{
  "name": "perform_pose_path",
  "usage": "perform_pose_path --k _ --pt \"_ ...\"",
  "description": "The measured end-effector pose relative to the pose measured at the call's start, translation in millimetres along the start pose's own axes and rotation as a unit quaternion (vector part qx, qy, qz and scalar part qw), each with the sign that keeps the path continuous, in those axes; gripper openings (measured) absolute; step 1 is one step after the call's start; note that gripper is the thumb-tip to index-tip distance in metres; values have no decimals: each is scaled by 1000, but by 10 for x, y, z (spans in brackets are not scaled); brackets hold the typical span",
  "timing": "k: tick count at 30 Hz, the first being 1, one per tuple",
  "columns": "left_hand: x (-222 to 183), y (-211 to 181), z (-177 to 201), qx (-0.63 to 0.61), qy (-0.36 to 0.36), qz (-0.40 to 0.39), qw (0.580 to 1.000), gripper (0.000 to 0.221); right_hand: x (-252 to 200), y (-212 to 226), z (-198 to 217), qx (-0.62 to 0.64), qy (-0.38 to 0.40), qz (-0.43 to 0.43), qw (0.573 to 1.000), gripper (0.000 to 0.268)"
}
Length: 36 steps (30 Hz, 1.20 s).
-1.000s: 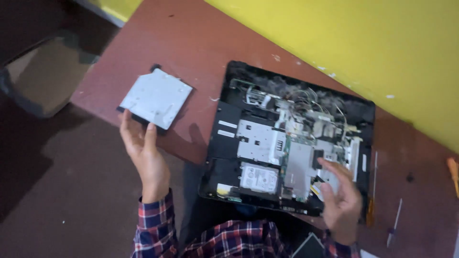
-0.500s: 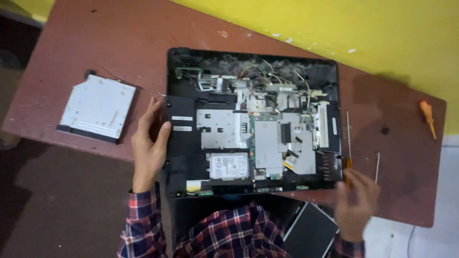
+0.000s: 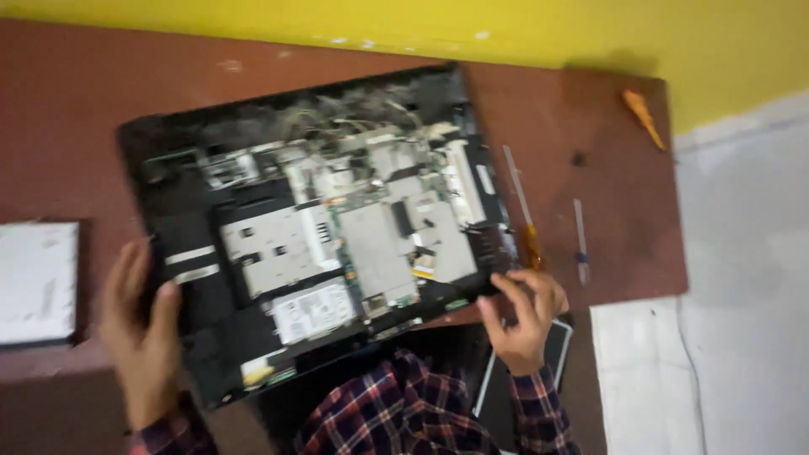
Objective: Disassembling a computer by removing the optical drive, hard drive, and unscrewing internal boards.
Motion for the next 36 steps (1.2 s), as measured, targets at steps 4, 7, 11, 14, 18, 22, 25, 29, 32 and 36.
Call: perform_pose_path --k 4,7,11,14,18,22,25,29,32,36 --pt "-3 162 -46 -39 10 -5 999 60 -2 -419 348 -86 -42 -68 993 28" --pt "-8 74 -82 46 0 -41 998 62 -135 -834 389 -68 -2 -144 987 41" --pt "-4 146 -74 -20 -7 -29 999 65 -373 -1175 246 -15 38 -170 985 36" --pt "-2 26 4 6 -26 -11 1000 65 -370 -1138 92 -2 37 -139 990 33" --pt "26 -104 -14 55 -30 -43 997 60 -274 -1025 -12 20 22 -156 987 26" --pt "21 -189 -35 74 -22 -42 996 54 -294 -1014 -139 -22 21 -141 990 26" --pt "14 -246 -60 53 -10 -64 996 50 -234 -975 -145 -42 23 -161 986 31" --pt "4 -258 -43 60 -19 -64 996 48 -258 -1006 -175 -29 22 -149 988 26" --pt "15 -238 -34 70 -24 -71 995 47 -216 -959 -163 -34 14 -140 990 28" --pt "10 -213 -38 79 -25 -72 994 48 -231 -986 -166 -44 9 -142 989 28"
Point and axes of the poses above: each hand's wrist, its own x-axis towards the middle knuckle, its own z-axis out of the back of the hand, y = z × x, the point moved 10 cm from there along x, towards the middle knuckle, and after that the axes turned 11 degrees about z, right-handed, at the moved point
